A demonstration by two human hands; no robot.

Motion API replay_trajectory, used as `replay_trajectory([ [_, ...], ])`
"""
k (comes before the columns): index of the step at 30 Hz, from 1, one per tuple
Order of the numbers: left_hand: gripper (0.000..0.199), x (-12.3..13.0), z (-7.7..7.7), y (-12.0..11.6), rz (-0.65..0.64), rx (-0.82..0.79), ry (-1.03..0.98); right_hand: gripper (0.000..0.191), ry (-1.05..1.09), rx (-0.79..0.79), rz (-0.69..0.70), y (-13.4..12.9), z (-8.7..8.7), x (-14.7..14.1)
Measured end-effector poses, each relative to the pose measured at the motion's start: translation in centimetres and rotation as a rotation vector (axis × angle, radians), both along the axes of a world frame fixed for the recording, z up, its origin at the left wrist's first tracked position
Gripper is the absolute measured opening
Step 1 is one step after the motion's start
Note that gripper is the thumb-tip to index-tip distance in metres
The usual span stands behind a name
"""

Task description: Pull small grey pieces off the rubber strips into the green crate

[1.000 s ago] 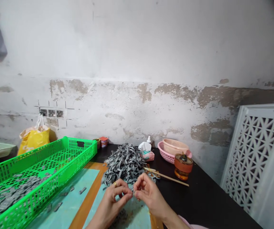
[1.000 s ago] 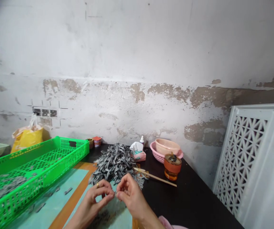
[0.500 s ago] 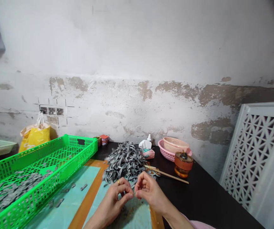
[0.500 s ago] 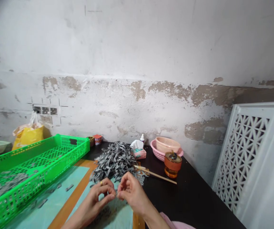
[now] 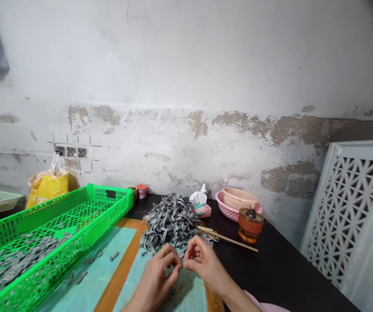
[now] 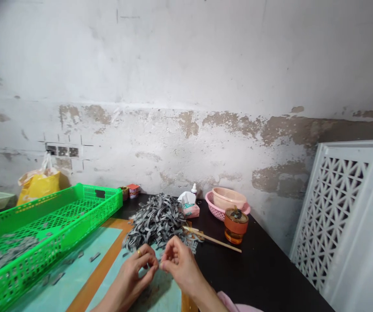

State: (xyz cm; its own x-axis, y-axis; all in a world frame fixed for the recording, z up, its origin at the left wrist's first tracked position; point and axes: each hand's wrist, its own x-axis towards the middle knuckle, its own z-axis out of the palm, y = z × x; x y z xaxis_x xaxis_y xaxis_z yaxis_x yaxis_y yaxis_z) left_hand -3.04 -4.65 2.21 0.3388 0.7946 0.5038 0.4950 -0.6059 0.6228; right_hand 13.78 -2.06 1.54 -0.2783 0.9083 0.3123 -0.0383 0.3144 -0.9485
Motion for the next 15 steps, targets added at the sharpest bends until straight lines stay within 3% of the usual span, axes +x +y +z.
replay_trajectory([
  [9,0.012,0.28,-0.30,0.14,0.151,0.084,0.128,0.017,0.025,-0.054,0.052,-0.05,-0.37,-0.28],
  [15,0.010,0.49,-0.62,0.25,0.166,0.086,0.111,0.014,-0.001,-0.023,0.105,-0.19,-0.60,-0.32],
])
